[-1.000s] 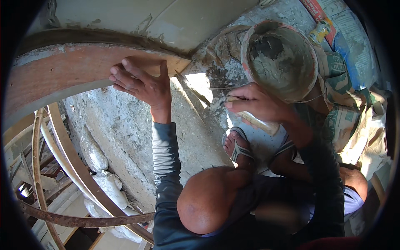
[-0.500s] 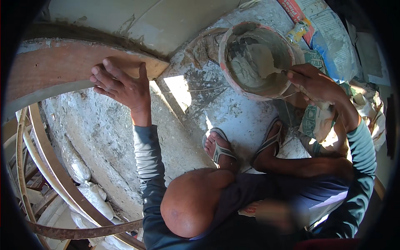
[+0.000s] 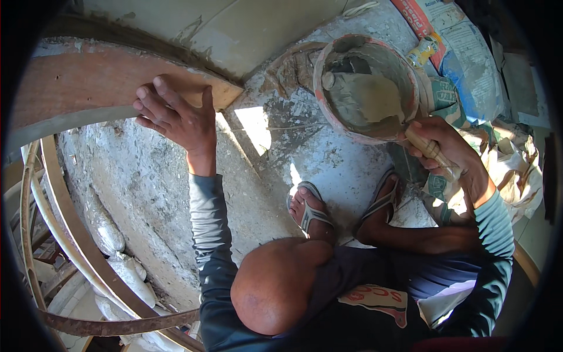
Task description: The person applies plaster to the edge of a wall using a trowel while holding a wooden guide in place.
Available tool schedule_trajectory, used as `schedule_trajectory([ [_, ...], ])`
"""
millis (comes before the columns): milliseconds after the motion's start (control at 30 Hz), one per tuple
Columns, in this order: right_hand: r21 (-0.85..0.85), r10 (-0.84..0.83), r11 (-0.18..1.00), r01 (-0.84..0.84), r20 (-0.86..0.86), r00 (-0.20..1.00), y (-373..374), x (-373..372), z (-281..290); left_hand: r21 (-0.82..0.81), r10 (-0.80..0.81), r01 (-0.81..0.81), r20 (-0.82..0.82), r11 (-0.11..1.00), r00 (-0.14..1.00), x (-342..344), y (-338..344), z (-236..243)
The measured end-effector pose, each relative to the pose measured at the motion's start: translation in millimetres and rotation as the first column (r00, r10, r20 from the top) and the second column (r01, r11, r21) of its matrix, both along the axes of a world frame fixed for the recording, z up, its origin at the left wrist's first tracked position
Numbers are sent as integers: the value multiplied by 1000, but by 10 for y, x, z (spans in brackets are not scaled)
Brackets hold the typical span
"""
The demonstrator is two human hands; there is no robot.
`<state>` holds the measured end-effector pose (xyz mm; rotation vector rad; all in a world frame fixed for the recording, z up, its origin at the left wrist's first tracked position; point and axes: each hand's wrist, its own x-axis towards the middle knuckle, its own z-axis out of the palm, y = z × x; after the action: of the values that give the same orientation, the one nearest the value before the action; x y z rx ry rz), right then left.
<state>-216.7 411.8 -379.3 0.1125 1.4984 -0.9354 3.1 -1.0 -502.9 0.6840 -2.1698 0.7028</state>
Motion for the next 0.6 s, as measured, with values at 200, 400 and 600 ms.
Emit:
schedule_trajectory([
  [200, -404, -4, 914, 27, 58, 998, -240, 327, 58, 80, -53, 54, -8, 995, 999, -46, 50, 60],
  [400, -559, -122, 820, 127, 46, 991, -1051, 1151, -930, 96, -48, 49, -9, 994, 999, -78, 47, 66],
  [600, -564, -270, 813, 148, -139, 953, -1541, 1652, -2164, 25, -80, 79, 15, 997, 997, -73, 31, 79],
])
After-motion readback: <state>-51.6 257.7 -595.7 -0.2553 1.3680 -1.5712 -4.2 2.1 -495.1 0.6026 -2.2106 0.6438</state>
